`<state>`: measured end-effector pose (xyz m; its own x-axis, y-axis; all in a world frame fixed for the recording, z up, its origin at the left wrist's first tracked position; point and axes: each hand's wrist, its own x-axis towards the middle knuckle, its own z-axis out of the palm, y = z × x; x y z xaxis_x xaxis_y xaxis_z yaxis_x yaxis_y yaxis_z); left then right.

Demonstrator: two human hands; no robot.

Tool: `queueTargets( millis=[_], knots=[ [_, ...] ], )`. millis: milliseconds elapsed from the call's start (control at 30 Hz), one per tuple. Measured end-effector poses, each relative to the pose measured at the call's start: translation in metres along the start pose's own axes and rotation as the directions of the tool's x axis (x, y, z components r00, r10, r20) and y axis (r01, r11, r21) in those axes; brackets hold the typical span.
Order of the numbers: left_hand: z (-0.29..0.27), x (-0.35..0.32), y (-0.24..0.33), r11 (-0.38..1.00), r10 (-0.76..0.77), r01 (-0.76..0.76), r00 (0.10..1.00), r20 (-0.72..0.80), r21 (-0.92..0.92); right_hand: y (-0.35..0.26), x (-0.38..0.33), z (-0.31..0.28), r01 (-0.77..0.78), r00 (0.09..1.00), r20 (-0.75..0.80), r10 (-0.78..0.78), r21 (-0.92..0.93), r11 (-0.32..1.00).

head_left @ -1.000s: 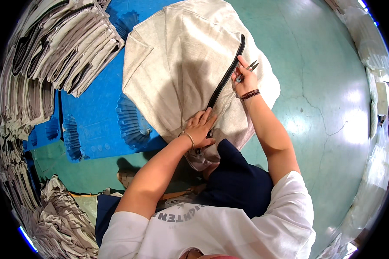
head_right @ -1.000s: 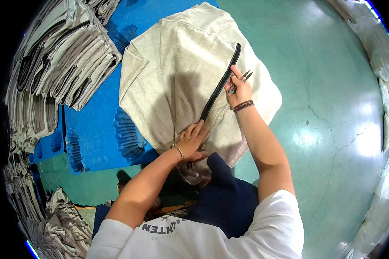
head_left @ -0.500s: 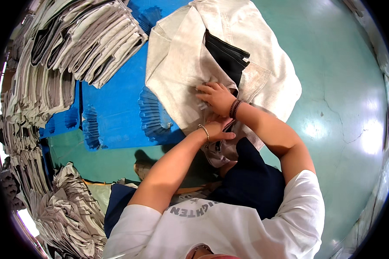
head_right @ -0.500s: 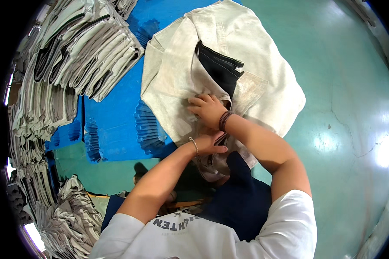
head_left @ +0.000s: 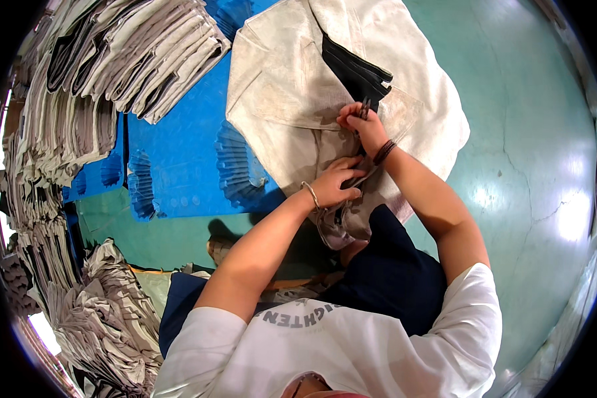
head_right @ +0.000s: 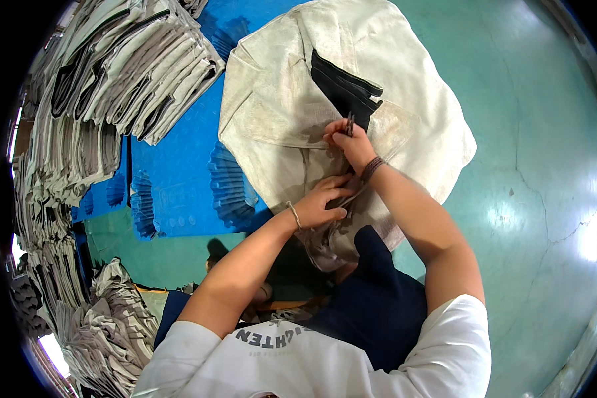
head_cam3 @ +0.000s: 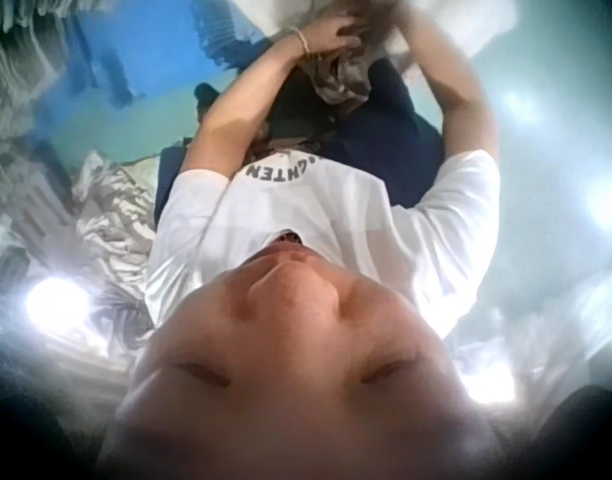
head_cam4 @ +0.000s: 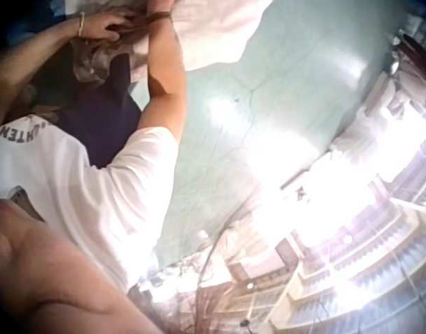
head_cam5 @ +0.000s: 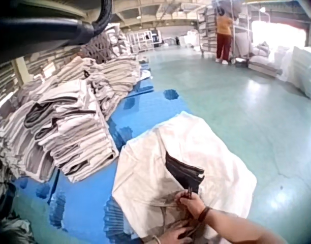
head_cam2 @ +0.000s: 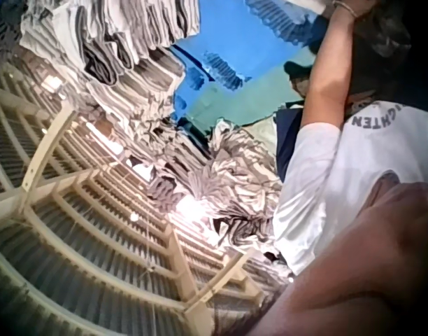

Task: The person folds large fabric covers by hand, stacking them on a blue plastic pallet and then tying a bundle together with a cord.

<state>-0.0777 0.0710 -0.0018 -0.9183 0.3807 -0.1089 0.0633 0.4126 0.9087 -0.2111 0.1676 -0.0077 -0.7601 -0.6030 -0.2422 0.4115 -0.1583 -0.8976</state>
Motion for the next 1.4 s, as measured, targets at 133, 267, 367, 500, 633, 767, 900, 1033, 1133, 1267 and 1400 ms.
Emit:
queueTargets(
  millis=[133,267,367,500,633,767,900,1033,1133,1267,1400],
  knots=[
    [0.008,-0.015,0.015,0.993,-0.024,0.030,0.998,-0.053,0.113,-0.005,0.000,-0.004,-0.105,0.994,-0.015,0.111,0.226,0.969],
    [0.033,-0.049,0.043,0.937,-0.134,0.178,0.978,-0.163,0.300,-0.006,0.001,-0.007,-0.103,0.994,-0.002,0.109,0.312,0.945],
    [0.042,-0.072,0.062,0.902,-0.179,0.228,0.970,-0.164,0.366,-0.001,0.003,-0.014,-0.100,0.995,0.030,0.096,0.335,0.937],
    [0.049,-0.092,0.083,0.859,-0.239,0.272,0.962,-0.130,0.435,-0.003,0.003,-0.010,-0.115,0.993,0.049,0.105,0.316,0.942],
    [0.052,-0.103,0.089,0.901,-0.123,0.160,0.986,-0.114,0.403,0.004,-0.001,-0.009,0.044,0.995,0.100,-0.029,-0.149,0.988],
    [0.044,-0.112,0.063,0.959,0.058,-0.038,0.996,-0.062,0.281,0.009,-0.005,0.001,0.429,0.903,0.353,-0.243,-0.721,0.545],
    [0.013,-0.111,0.037,0.966,-0.004,0.083,0.951,-0.309,0.244,0.009,-0.015,0.027,0.454,0.883,0.413,-0.222,-0.872,0.183],
    [-0.043,-0.087,0.002,0.940,-0.046,0.235,0.806,-0.591,0.247,0.002,-0.017,0.023,0.407,0.888,0.355,-0.293,-0.903,0.138],
    [-0.090,-0.075,-0.027,0.850,-0.091,0.444,0.655,-0.750,0.284,0.001,-0.009,0.018,0.411,0.896,0.309,-0.319,-0.848,0.334],
    [-0.149,-0.055,-0.060,0.640,-0.175,0.662,0.621,-0.764,0.391,-0.003,-0.012,0.023,0.464,0.881,0.442,-0.166,-0.876,0.130],
    [-0.177,-0.024,-0.058,0.375,-0.485,0.824,0.566,-0.667,0.426,-0.002,-0.020,0.028,0.498,0.856,0.507,-0.098,-0.861,-0.107]
  ],
)
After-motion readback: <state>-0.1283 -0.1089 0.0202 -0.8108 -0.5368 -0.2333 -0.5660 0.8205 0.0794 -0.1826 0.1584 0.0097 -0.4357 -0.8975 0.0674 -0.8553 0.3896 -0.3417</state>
